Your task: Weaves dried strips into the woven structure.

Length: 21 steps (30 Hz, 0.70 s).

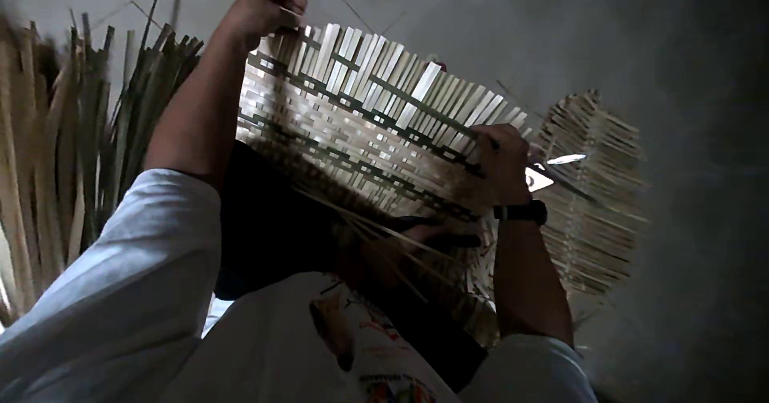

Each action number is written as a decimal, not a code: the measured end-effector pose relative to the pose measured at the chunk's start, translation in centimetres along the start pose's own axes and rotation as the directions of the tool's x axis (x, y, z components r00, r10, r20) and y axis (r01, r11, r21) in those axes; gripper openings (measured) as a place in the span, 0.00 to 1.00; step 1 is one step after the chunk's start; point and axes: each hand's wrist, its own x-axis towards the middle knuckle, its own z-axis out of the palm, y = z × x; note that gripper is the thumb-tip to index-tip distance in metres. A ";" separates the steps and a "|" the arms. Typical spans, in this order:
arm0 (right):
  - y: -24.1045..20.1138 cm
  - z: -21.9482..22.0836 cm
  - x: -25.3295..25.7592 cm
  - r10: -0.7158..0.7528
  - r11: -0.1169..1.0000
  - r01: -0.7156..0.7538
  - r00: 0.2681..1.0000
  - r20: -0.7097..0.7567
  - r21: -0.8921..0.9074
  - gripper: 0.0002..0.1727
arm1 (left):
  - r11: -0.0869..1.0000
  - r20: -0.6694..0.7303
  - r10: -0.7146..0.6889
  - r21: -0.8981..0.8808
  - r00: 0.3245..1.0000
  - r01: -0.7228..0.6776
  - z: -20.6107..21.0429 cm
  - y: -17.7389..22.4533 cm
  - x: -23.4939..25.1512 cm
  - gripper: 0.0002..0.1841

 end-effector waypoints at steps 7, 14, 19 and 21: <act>-0.7 0.1 -0.4 0.014 1.000 -0.014 0.996 0.089 0.005 0.17 | 0.938 -0.035 -0.329 0.104 0.944 0.331 -2.4 -2.5 0.2 0.18; -1.0 -0.6 -0.9 0.034 0.999 -0.028 0.991 0.127 -0.045 0.18 | 0.949 0.025 -0.316 0.026 0.948 0.315 -2.5 -3.0 1.1 0.09; -1.1 -1.1 -0.3 -0.001 0.999 0.008 0.991 0.136 -0.049 0.18 | 0.941 0.044 -0.333 0.074 0.942 0.330 -2.8 -3.5 1.5 0.11; -0.8 -1.3 0.1 -0.024 0.998 0.032 0.990 0.139 -0.058 0.18 | 0.944 0.046 -0.325 0.075 0.945 0.321 -3.1 -3.4 0.8 0.12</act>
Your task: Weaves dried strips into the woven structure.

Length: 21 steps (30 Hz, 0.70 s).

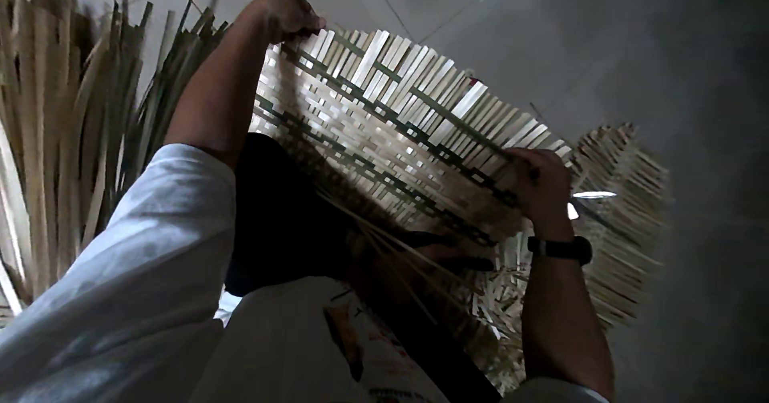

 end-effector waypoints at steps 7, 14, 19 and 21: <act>-1.9 -0.2 3.9 -0.099 0.995 0.097 0.994 0.045 0.036 0.17 | 0.972 -0.111 0.089 0.229 0.990 -0.061 -2.3 -2.6 -4.2 0.23; -2.6 -3.4 7.3 -0.092 0.996 0.093 0.979 0.180 0.005 0.16 | 0.967 -0.185 0.096 0.249 0.978 -0.048 -0.6 -3.2 -5.0 0.19; -2.4 -3.8 8.1 -0.047 0.999 0.043 0.966 0.255 0.019 0.15 | 0.930 -0.260 0.214 0.348 0.942 -0.115 0.1 -3.8 -3.9 0.18; -3.1 -2.9 8.9 -0.060 0.997 0.044 0.963 0.263 0.067 0.19 | 0.909 -0.272 0.292 0.377 0.917 -0.178 1.4 -3.4 -4.9 0.20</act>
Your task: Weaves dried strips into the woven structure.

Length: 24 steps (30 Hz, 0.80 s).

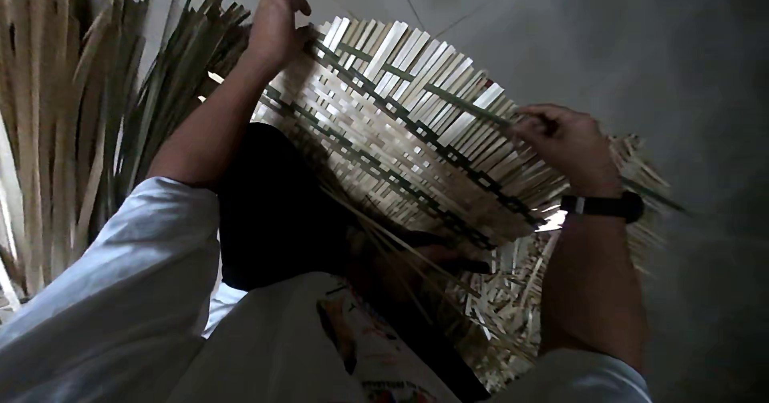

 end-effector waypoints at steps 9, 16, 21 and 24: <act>-5.5 6.3 7.3 -0.153 0.988 0.151 0.987 0.053 0.041 0.18 | 0.900 0.263 0.216 0.321 0.940 -0.296 4.3 2.9 -2.9 0.54; -5.1 6.9 8.6 -0.151 0.988 0.149 0.986 0.068 0.034 0.17 | 0.909 0.353 0.104 0.346 0.930 -0.233 5.4 3.6 -2.8 0.62; -4.3 6.9 8.9 -0.232 0.972 0.230 0.972 0.046 0.052 0.16 | 0.895 0.343 0.124 0.366 0.931 -0.254 5.5 3.2 -2.3 0.60; -4.5 6.9 9.0 -0.245 0.969 0.244 0.969 0.036 0.030 0.16 | 0.896 0.336 0.125 0.366 0.934 -0.251 5.2 3.3 -2.3 0.59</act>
